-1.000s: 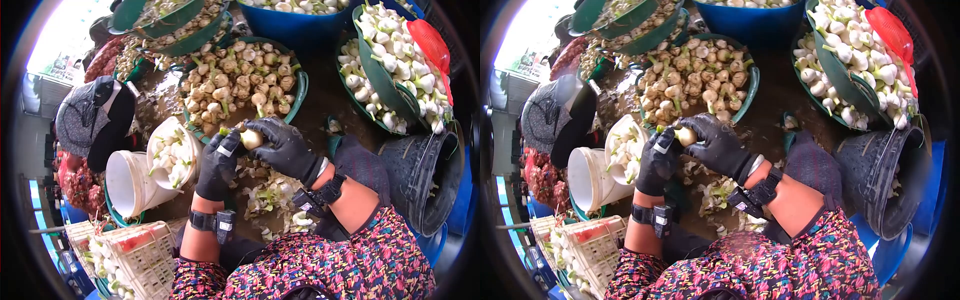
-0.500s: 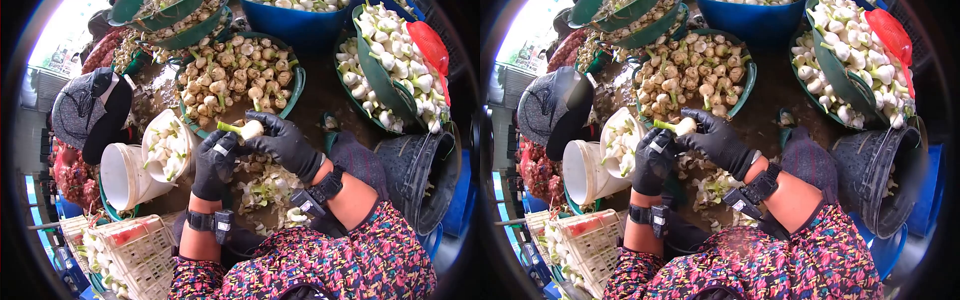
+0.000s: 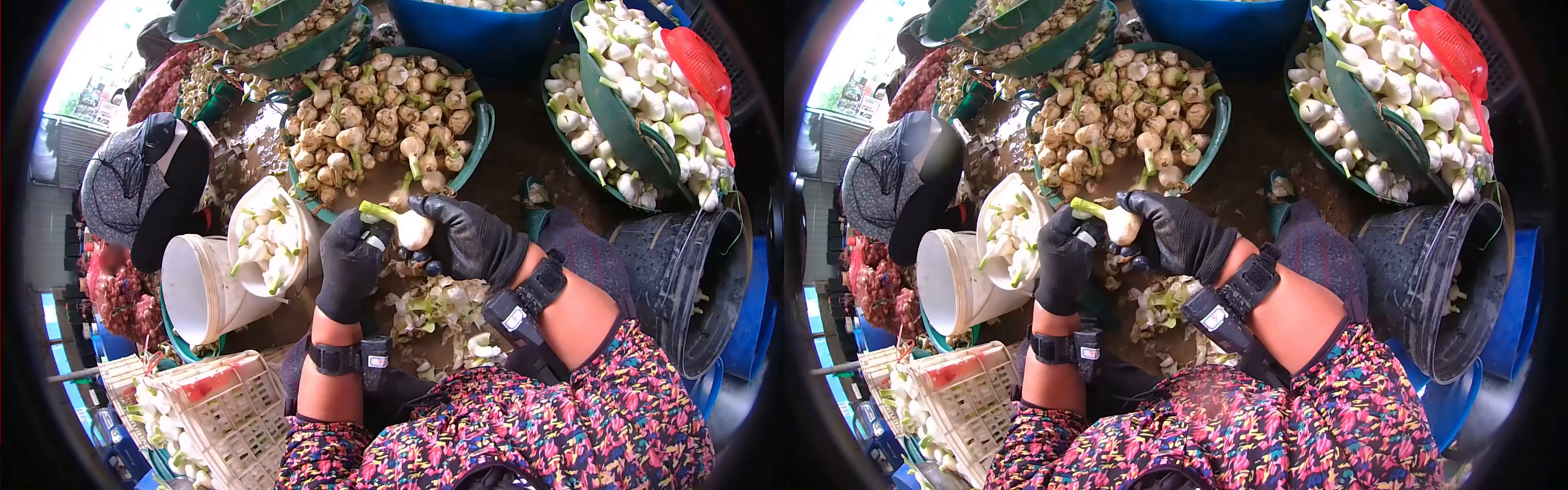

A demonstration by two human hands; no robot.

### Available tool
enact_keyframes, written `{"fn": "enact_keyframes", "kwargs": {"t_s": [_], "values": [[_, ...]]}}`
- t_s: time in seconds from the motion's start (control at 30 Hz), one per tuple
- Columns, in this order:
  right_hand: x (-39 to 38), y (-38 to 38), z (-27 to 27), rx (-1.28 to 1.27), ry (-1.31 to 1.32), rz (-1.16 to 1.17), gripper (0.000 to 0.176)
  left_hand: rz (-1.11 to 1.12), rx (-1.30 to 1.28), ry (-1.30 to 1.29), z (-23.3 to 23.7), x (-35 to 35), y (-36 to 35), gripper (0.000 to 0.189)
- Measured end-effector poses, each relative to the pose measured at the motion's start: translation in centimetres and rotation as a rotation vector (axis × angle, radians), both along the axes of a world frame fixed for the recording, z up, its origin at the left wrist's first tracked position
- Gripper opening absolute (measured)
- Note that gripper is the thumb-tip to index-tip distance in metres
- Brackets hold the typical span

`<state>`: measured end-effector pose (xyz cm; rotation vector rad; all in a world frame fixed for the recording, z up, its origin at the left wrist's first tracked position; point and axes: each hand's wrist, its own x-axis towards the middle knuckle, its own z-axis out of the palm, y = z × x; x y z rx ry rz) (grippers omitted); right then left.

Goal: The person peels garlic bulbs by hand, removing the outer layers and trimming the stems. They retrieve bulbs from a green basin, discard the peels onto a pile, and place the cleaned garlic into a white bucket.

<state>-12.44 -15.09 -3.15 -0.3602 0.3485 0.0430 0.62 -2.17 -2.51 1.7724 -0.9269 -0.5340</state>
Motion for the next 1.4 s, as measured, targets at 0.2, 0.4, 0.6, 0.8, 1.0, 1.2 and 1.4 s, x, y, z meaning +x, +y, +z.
{"fn": "enact_keyframes", "kwargs": {"t_s": [0.2,0.4,0.6,0.8,1.0,1.2,1.4], "values": [[-0.6,0.0,1.2,0.076,-0.071,0.210,0.039,-0.096,-0.118,-0.248,-0.2,-0.7,-0.3,0.020],[-0.4,-1.0,0.7,0.018,-0.003,0.051,0.029,0.003,-0.087,0.710,2.9,-1.2,1.2,0.032],[0.7,0.3,-0.5,-0.780,0.044,-0.267,0.021,0.159,-0.146,0.764,3.3,-1.6,0.7,0.012],[-1.4,2.9,-0.7,-1.945,-0.197,0.580,0.025,0.107,-0.075,0.105,1.7,1.6,1.7,0.015],[-0.9,0.4,1.6,-1.727,0.199,0.253,0.042,0.131,-0.262,0.574,-0.5,1.0,1.5,0.017],[0.5,1.5,-1.9,-1.258,-0.212,0.013,0.046,0.015,-0.157,0.345,-0.4,0.6,2.0,0.015],[0.1,1.2,0.3,-1.490,0.125,0.307,0.018,0.320,-0.317,0.392,1.8,10.5,7.2,0.034]]}}
